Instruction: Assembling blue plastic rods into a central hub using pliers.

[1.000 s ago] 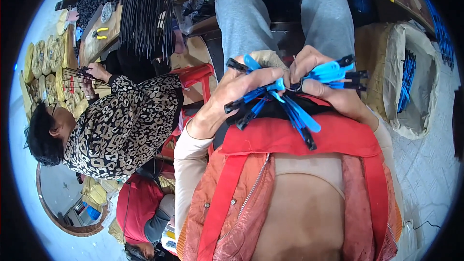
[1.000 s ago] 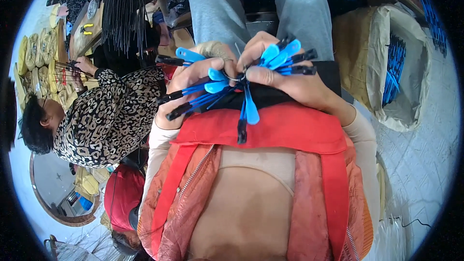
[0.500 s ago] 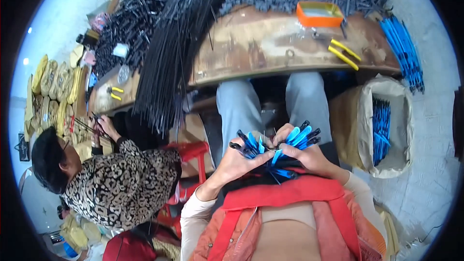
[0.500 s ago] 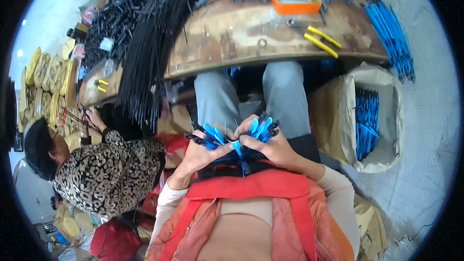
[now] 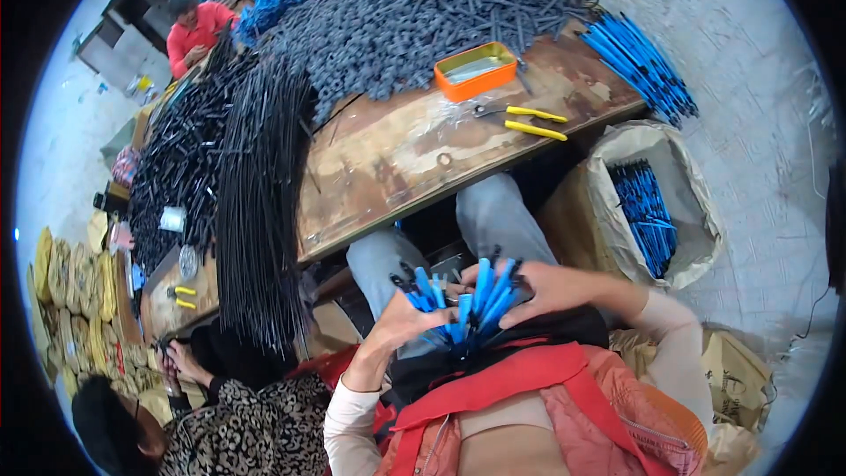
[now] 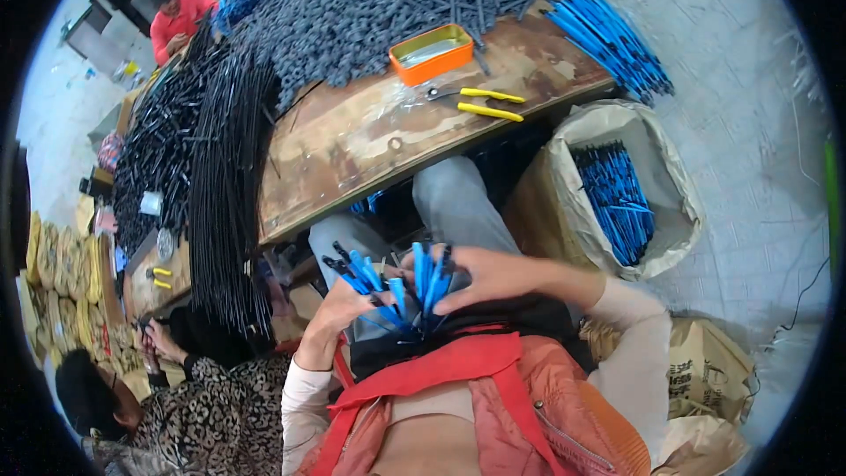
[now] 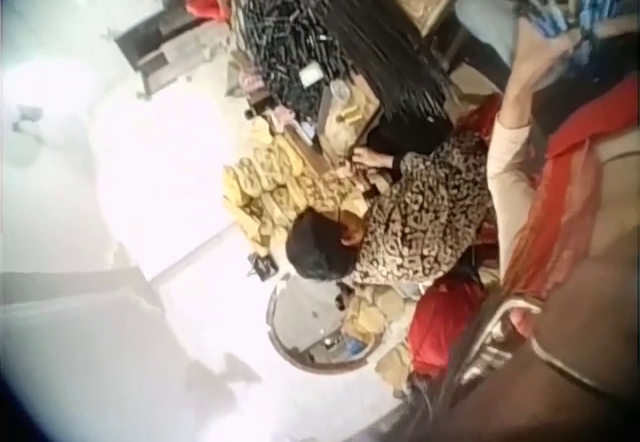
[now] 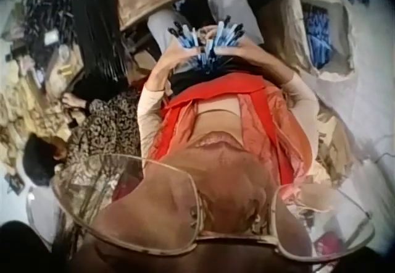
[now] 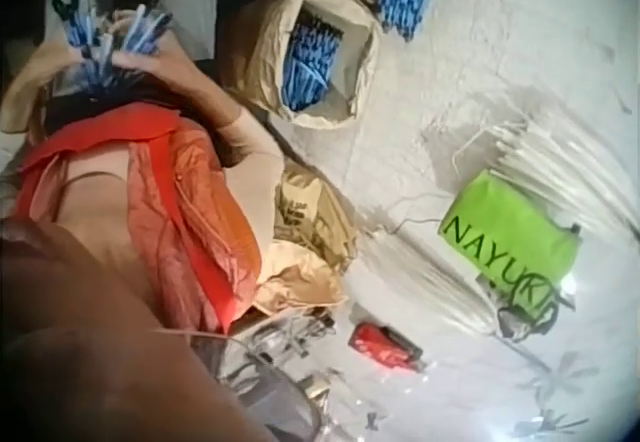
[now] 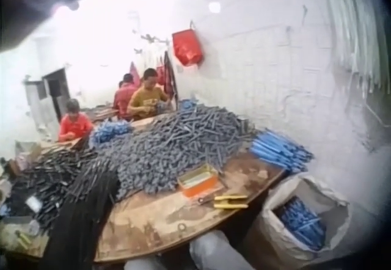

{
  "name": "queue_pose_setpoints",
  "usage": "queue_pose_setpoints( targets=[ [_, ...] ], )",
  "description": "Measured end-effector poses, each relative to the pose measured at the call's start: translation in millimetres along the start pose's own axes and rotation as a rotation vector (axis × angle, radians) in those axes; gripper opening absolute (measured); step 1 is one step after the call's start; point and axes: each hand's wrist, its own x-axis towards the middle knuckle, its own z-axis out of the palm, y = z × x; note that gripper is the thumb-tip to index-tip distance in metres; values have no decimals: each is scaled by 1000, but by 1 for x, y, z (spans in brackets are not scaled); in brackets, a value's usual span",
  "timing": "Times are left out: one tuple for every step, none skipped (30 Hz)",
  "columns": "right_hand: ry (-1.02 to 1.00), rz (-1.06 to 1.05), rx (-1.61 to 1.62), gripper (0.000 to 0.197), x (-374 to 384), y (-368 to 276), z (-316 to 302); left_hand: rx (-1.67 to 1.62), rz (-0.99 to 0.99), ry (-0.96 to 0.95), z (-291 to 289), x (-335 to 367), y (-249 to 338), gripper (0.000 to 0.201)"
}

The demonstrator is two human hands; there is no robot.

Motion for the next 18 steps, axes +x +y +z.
queue_pose_setpoints(
  targets=[
    [-67,31,-1,55,-1,-10,-18,-41,5,-17,-5,1,0,46],
    [-5,214,-76,50,-2,-31,-43,-2,62,-27,-12,0,-3,40],
    [112,16,-398,36,5,-34,-72,-73,85,-22,-18,-3,-9,42],
    [241,102,-403,26,12,-41,-102,-91,76,-52,-36,-7,-29,47],
    [387,48,-595,21,19,-28,-143,-107,70,-86,-51,-5,-44,51],
    [585,-102,-926,18,26,-29,-180,-157,52,-135,-44,-4,-29,58],
    [689,-81,-928,17,35,-31,-216,-207,34,-170,-37,-9,-14,64],
    [841,-162,-920,17,46,-20,-254,-102,25,-168,-48,-12,-30,76],
    [954,-271,-949,16,56,-16,-288,44,-70,-215,-48,-8,-21,76],
    [1043,-285,-1060,15,63,-6,-329,-26,-41,-251,-46,-4,-22,76],
    [1035,-293,-1059,15,77,-4,-349,-100,-13,-277,-43,-5,-26,76],
    [1114,-323,-1005,15,91,-5,-364,-116,40,-250,-42,-5,-32,68],
    [1199,-345,-952,15,100,-5,-377,-12,44,-183,-35,-8,-17,59],
    [1198,-351,-951,15,110,-7,-387,-12,17,-116,-32,-6,-18,62],
    [1260,-346,-864,17,119,-9,-397,-11,-9,-52,-30,-4,-20,65],
    [1313,-338,-772,20,130,-11,-398,-12,-7,-45,-28,-3,-21,65],
    [1308,-343,-770,20,135,-14,-399,-61,31,-24,-28,-1,-22,66],
    [1282,-333,-877,23,139,-18,-400,-110,70,-6,-27,1,-22,66]
  ],
)
